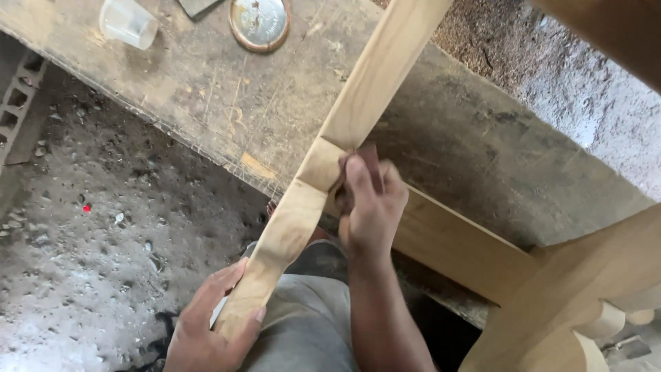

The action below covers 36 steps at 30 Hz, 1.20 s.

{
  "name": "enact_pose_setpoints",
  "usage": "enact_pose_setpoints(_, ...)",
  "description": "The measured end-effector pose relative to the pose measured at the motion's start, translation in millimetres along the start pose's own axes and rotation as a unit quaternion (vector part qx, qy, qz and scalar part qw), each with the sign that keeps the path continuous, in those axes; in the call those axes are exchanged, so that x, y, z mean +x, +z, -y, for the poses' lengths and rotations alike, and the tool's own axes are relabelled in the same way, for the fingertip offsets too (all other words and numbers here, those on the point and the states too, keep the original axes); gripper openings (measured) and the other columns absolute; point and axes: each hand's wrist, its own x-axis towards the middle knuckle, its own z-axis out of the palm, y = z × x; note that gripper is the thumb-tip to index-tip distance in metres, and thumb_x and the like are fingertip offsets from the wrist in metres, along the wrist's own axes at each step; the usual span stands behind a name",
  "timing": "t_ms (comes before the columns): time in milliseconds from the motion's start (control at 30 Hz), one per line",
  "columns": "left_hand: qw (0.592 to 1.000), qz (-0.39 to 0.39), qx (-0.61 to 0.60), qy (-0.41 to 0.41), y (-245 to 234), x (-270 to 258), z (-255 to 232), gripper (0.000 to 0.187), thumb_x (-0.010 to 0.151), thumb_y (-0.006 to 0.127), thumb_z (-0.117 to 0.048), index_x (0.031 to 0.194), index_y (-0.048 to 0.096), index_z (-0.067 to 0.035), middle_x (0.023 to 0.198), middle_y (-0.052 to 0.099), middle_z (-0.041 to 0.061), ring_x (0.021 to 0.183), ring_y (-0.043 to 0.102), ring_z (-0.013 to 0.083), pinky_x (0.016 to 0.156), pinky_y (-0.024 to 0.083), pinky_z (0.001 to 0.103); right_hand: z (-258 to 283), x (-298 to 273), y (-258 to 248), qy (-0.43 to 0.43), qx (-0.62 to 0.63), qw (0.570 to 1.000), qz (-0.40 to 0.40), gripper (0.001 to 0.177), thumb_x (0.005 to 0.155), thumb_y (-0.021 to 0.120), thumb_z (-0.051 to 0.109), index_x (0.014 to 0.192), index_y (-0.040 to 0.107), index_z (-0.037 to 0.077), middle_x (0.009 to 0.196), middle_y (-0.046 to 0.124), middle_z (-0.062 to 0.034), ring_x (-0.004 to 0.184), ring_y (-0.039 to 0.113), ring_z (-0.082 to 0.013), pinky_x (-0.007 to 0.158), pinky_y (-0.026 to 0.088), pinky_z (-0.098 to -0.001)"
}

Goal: Sanding the surfaces and edges of a wooden furniture frame using a piece of sandpaper.

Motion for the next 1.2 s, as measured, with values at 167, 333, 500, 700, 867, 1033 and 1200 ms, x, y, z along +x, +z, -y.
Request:
enact_pose_setpoints(167,1.000,-0.010,0.001,-0.001,4,-3,17,0.065,0.075,0.080,-0.025,0.135,0.062,-0.009,0.138,0.070,0.009,0.127,0.068,0.0188,0.102,0.055,0.031,-14,21,-42,-0.051,0.098,0.992,0.055,0.014,0.095,0.073,0.012,0.100,0.061,0.007,0.093,0.071,-0.0161,0.058,0.063,-0.0167,0.046,0.052,-0.0266)
enact_pose_setpoints(333,0.996,-0.034,-0.010,-0.082,1,7,-21,0.063,0.070,0.079,-0.036,0.128,0.071,-0.011,0.130,0.076,0.004,0.120,0.073,0.0151,0.096,0.056,0.028,-8,29,-52,-0.039,0.081,0.995,0.042,0.010,0.095,0.070,0.011,0.091,0.062,0.008,0.086,0.071,-0.0125,0.053,0.053,-0.0139,0.045,0.041,-0.0252)
enact_pose_setpoints(500,0.994,-0.095,-0.038,-0.046,13,12,-34,0.058,0.074,0.073,-0.038,0.123,0.073,-0.006,0.124,0.078,0.010,0.115,0.076,0.0186,0.088,0.061,0.027,-15,14,-12,-0.055,-0.058,0.996,0.028,0.016,0.088,0.078,0.005,0.081,0.064,0.009,0.064,0.059,0.0005,0.051,0.046,-0.0048,0.041,0.036,-0.0238)
enact_pose_setpoints(700,0.994,-0.105,-0.015,-0.024,13,9,-9,0.059,0.074,0.071,-0.042,0.123,0.074,-0.009,0.122,0.079,0.008,0.114,0.075,0.0174,0.089,0.061,0.029,-8,11,1,-0.021,0.084,0.995,0.039,0.051,0.089,0.076,0.010,0.066,0.032,0.018,0.052,0.039,0.0019,0.039,0.036,-0.0054,0.030,0.024,-0.0244)
enact_pose_setpoints(867,0.990,-0.117,0.028,-0.069,10,16,-45,0.057,0.073,0.067,-0.049,0.118,0.076,-0.016,0.118,0.081,-0.001,0.110,0.077,0.0121,0.083,0.062,0.025,-11,23,1,-0.011,0.053,0.998,0.031,0.053,0.086,0.080,0.019,0.065,0.031,0.017,0.063,0.064,-0.0137,0.040,0.040,-0.0082,0.033,0.027,-0.0236)
enact_pose_setpoints(1033,0.997,-0.055,0.018,-0.060,3,17,-17,0.062,0.074,0.070,-0.048,0.126,0.074,-0.015,0.123,0.079,0.002,0.114,0.075,0.0137,0.088,0.059,0.028,-7,13,-6,0.011,0.074,0.994,0.083,0.048,0.093,0.072,0.014,0.068,0.031,0.018,0.056,0.038,0.0013,0.042,0.035,-0.0053,0.031,0.023,-0.0241)
enact_pose_setpoints(1200,0.992,-0.107,0.034,-0.053,10,15,-36,0.059,0.074,0.067,-0.049,0.121,0.075,-0.014,0.121,0.079,0.003,0.111,0.077,0.0156,0.085,0.061,0.027,-12,16,-4,0.005,0.116,0.991,0.063,0.048,0.091,0.074,0.014,0.067,0.033,0.018,0.053,0.051,-0.0036,0.037,0.035,-0.0049,0.030,0.023,-0.0241)
